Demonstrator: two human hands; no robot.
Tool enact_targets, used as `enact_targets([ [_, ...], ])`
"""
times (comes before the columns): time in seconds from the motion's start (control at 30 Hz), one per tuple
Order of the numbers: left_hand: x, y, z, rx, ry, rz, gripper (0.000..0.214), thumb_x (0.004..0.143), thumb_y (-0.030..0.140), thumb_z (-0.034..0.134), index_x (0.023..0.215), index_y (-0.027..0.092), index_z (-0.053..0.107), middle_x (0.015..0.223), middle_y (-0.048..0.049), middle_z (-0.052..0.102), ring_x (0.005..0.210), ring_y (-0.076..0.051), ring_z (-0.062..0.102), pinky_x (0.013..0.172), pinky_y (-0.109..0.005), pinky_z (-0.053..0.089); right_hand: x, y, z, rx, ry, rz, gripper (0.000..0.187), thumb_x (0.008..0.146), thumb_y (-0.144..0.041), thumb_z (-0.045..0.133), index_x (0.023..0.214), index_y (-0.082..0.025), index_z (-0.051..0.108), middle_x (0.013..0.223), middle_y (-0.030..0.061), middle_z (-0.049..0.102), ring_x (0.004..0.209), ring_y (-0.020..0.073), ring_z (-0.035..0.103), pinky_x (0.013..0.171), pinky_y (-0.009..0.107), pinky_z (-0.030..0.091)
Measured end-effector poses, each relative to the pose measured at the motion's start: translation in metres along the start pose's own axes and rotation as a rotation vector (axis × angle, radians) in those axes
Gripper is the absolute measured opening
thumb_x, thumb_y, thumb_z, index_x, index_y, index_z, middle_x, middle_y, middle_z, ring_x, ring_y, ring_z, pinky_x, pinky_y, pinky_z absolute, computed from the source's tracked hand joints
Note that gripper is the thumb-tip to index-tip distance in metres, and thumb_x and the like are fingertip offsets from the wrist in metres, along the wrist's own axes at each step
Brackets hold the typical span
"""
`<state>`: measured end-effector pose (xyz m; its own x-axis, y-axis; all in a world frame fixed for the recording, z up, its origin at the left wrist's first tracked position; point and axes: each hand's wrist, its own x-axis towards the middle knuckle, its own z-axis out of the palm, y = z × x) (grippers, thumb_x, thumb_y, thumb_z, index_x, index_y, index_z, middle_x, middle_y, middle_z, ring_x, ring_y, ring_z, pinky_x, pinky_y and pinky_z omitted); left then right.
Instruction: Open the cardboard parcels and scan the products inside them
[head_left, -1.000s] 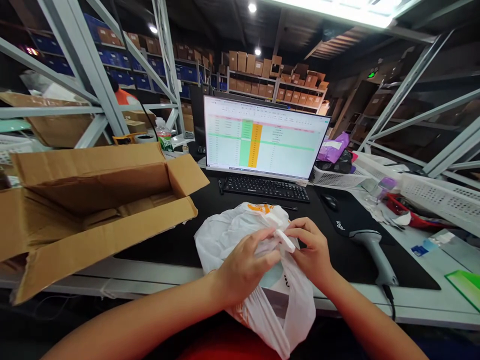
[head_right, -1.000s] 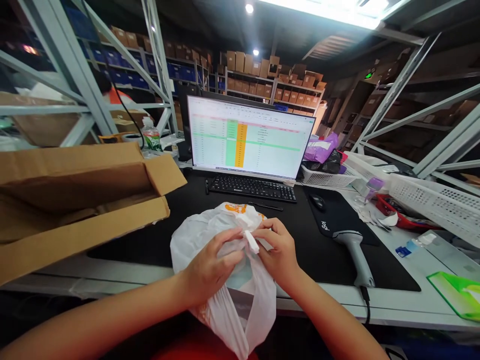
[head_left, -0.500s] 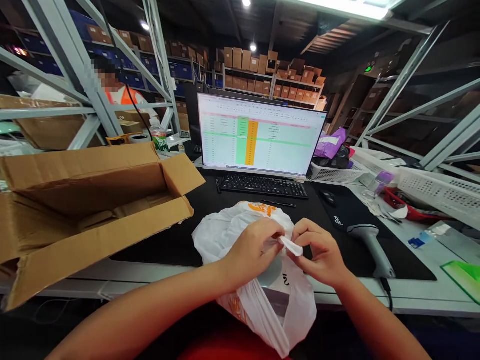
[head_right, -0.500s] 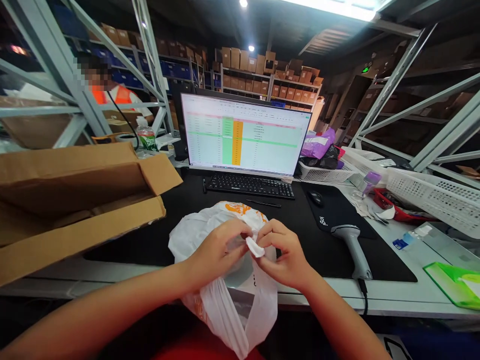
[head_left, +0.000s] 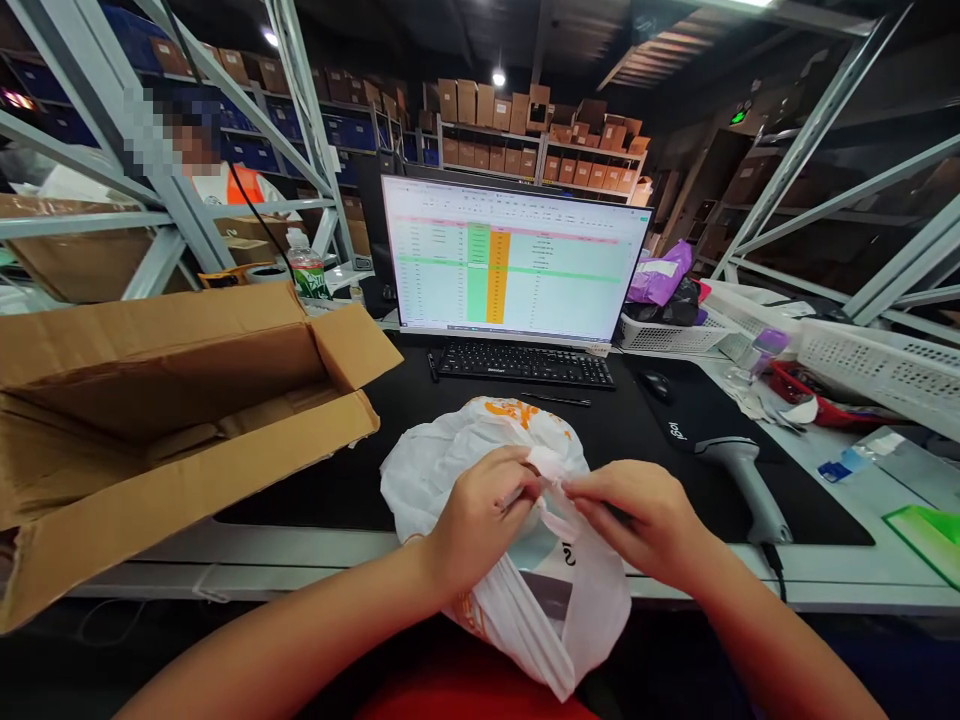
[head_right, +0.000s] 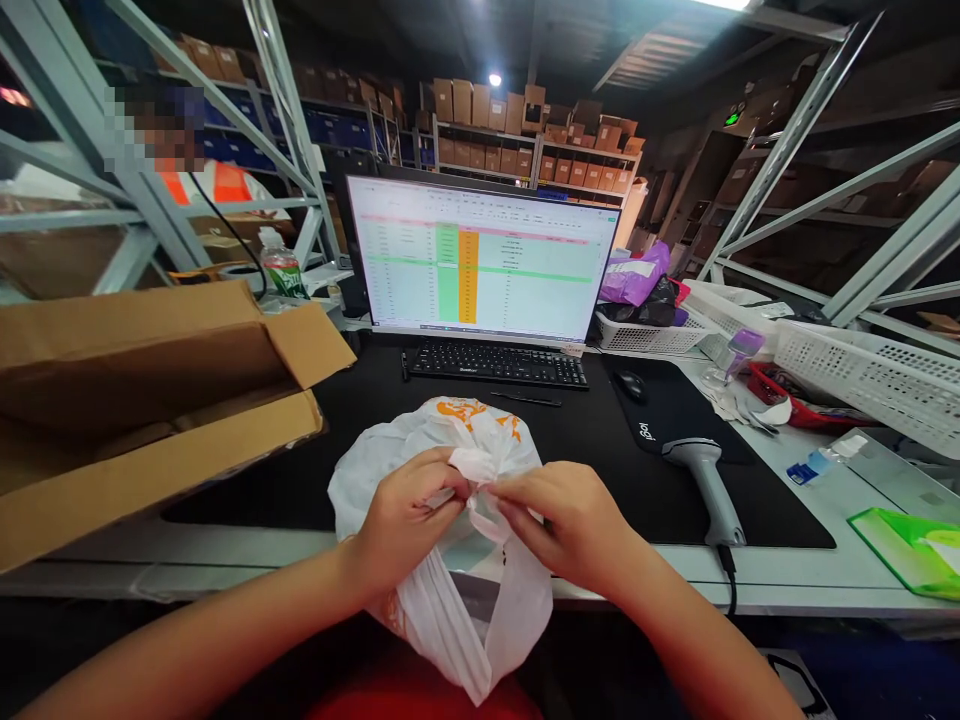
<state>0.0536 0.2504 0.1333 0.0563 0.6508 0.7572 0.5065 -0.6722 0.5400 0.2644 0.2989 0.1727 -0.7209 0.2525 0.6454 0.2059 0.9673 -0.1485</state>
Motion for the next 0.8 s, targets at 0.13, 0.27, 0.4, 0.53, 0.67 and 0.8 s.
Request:
enact_targets([
  [0.13,-0.002,0.000,-0.001,-0.004,-0.010,0.071,0.024,0.085,0.001,0.057,0.086,0.020,0.072,0.105,-0.0048,0.071,0.096,-0.014,0.070,0.083,-0.027,0.060,0.008,0.006,0.008,-0.134,-0.020,0.072,0.011,0.095,-0.027,0.064,0.101,-0.022,0.072,0.087,0.0018,0.072,0.067,0.0117,0.063,0.060,0.025,0.044],
  [0.27,-0.005,-0.002,-0.002,-0.002,-0.040,-0.043,0.023,0.083,-0.003,0.057,0.085,0.018,0.067,0.108,-0.0041,0.071,0.105,-0.015,0.068,0.092,-0.029,0.057,0.017,0.008,0.016,-0.227,-0.077,0.045,0.010,0.094,-0.019,0.060,0.092,-0.020,0.070,0.089,0.0045,0.069,0.079,0.0164,0.062,0.067,0.028,0.044],
  [0.4,0.000,0.001,-0.005,-0.026,-0.048,-0.093,0.017,0.086,0.008,0.064,0.098,0.019,0.067,0.106,-0.0031,0.071,0.101,-0.015,0.067,0.091,-0.029,0.054,0.022,0.009,0.021,-0.018,-0.021,0.199,0.009,0.083,-0.012,0.064,0.081,-0.020,0.061,0.081,0.0010,0.062,0.075,0.0147,0.057,0.064,0.025,0.042],
  [0.53,0.013,0.005,-0.011,-0.058,-0.138,-0.196,0.010,0.087,0.014,0.063,0.095,0.019,0.067,0.095,-0.0013,0.066,0.091,-0.015,0.061,0.083,-0.029,0.049,0.021,0.006,0.031,0.133,0.128,0.369,0.012,0.083,-0.010,0.058,0.081,-0.021,0.054,0.079,-0.0013,0.054,0.069,0.0119,0.050,0.062,0.023,0.040],
  [0.67,0.025,0.005,-0.014,-0.162,-0.222,-0.299,0.012,0.078,0.013,0.062,0.089,0.019,0.063,0.088,0.0015,0.060,0.079,-0.013,0.054,0.070,-0.026,0.042,0.021,0.004,0.035,0.296,0.202,0.455,0.007,0.087,-0.016,0.056,0.083,-0.021,0.055,0.082,-0.0006,0.053,0.072,0.0133,0.048,0.064,0.025,0.038],
  [0.8,0.034,0.002,-0.015,-0.392,-0.325,-0.433,0.013,0.081,0.020,0.056,0.090,0.019,0.065,0.078,0.0021,0.058,0.067,-0.011,0.050,0.060,-0.025,0.037,0.023,0.012,0.033,0.884,0.127,0.656,0.018,0.083,-0.030,0.070,0.082,-0.021,0.054,0.076,-0.0037,0.047,0.066,0.0112,0.041,0.059,0.023,0.033],
])
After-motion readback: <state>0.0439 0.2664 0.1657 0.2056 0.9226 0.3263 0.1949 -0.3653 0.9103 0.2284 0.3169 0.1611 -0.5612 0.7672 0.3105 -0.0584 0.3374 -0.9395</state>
